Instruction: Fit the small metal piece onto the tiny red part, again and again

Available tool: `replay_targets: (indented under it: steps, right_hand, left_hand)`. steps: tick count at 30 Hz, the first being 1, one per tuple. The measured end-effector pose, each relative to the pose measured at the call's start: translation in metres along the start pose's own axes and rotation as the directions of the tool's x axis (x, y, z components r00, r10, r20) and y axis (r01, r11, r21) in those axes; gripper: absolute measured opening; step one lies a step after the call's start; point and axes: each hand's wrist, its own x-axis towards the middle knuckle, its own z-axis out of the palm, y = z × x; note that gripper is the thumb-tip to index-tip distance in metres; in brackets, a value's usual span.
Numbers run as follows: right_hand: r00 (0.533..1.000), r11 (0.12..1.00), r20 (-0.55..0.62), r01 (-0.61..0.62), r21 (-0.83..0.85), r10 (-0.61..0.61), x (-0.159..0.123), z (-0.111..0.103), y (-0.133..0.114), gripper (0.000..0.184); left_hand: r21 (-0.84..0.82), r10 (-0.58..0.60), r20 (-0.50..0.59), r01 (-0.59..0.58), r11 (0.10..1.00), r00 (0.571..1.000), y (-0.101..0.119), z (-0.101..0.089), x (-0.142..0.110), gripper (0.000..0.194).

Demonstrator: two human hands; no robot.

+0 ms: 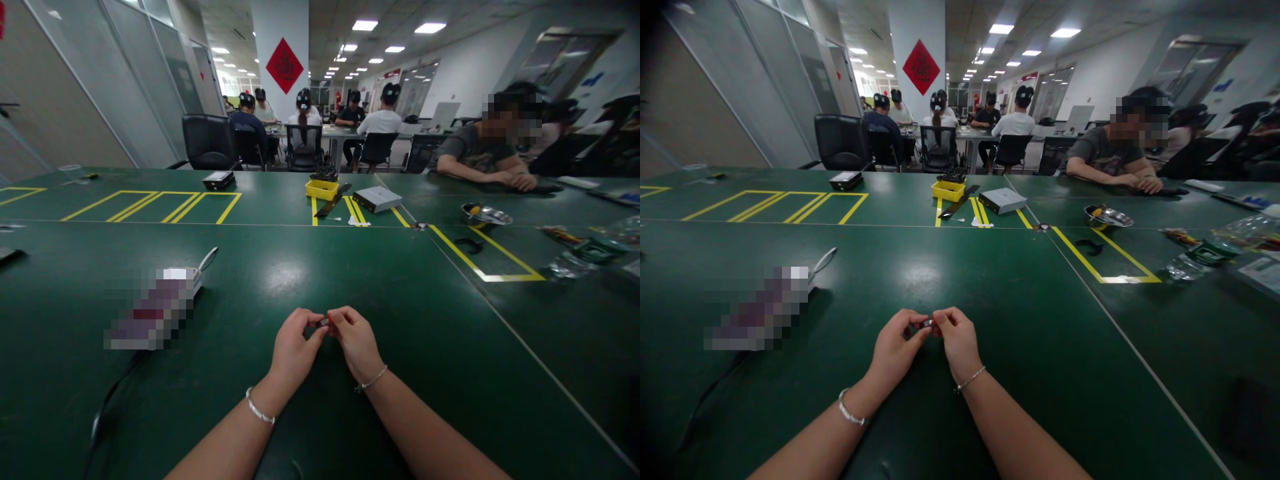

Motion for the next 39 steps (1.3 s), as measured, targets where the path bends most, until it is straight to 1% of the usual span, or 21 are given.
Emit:
replay_targets:
  steps: [3, 5, 10, 14, 20, 24, 31, 35, 39]
  right_hand:
    - [0.996, 0.995, -0.074, 0.05, -0.087, -0.057, -0.004, 0.003, 0.003, 0.02]
    - [0.992, 0.995, -0.108, 0.054, -0.082, -0.062, -0.007, 0.006, 0.004, 0.023]
    - [0.986, 0.992, -0.164, -0.007, 0.124, 0.027, -0.016, 0.012, 0.007, 0.036]
    - [0.986, 0.981, -0.16, -0.022, 0.192, 0.053, -0.022, 0.016, 0.007, 0.036]
    - [0.992, 0.991, -0.122, 0.013, 0.134, 0.004, -0.025, 0.017, 0.007, 0.035]
    - [0.993, 0.988, -0.119, 0.001, 0.154, 0.018, -0.025, 0.018, 0.007, 0.033]
    - [0.992, 0.969, -0.102, -0.054, 0.242, 0.08, -0.026, 0.017, 0.001, 0.029]
    - [0.991, 0.968, -0.091, -0.074, 0.239, 0.098, -0.026, 0.015, -0.002, 0.028]
    - [0.99, 0.963, -0.073, -0.103, 0.248, 0.124, -0.025, 0.013, -0.002, 0.028]
  left_hand:
    - [0.022, 0.012, -0.018, -0.011, 1.0, 1.0, 0.003, 0.001, -0.001, 0.007]
    - [0.031, 0.02, -0.021, -0.019, 0.999, 1.0, 0.004, 0.002, -0.002, 0.008]
    - [0.075, 0.034, -0.05, -0.03, 0.997, 0.998, 0.004, 0.003, -0.003, 0.008]
    - [0.112, 0.046, -0.062, -0.039, 0.993, 0.997, 0.003, 0.003, -0.003, 0.008]
    - [0.155, 0.095, -0.104, -0.078, 0.985, 0.99, 0.0, 0.001, -0.003, 0.008]
    - [0.166, 0.141, -0.108, -0.122, 0.979, 0.984, -0.004, 0.001, -0.003, 0.009]
    - [0.096, 0.158, -0.083, -0.15, 0.984, 0.984, -0.007, -0.001, -0.004, 0.009]
    - [0.039, 0.172, -0.054, -0.17, 0.985, 0.984, -0.008, -0.002, -0.004, 0.009]
    - [0.018, 0.176, -0.027, -0.176, 0.984, 0.984, -0.009, -0.002, -0.004, 0.009]
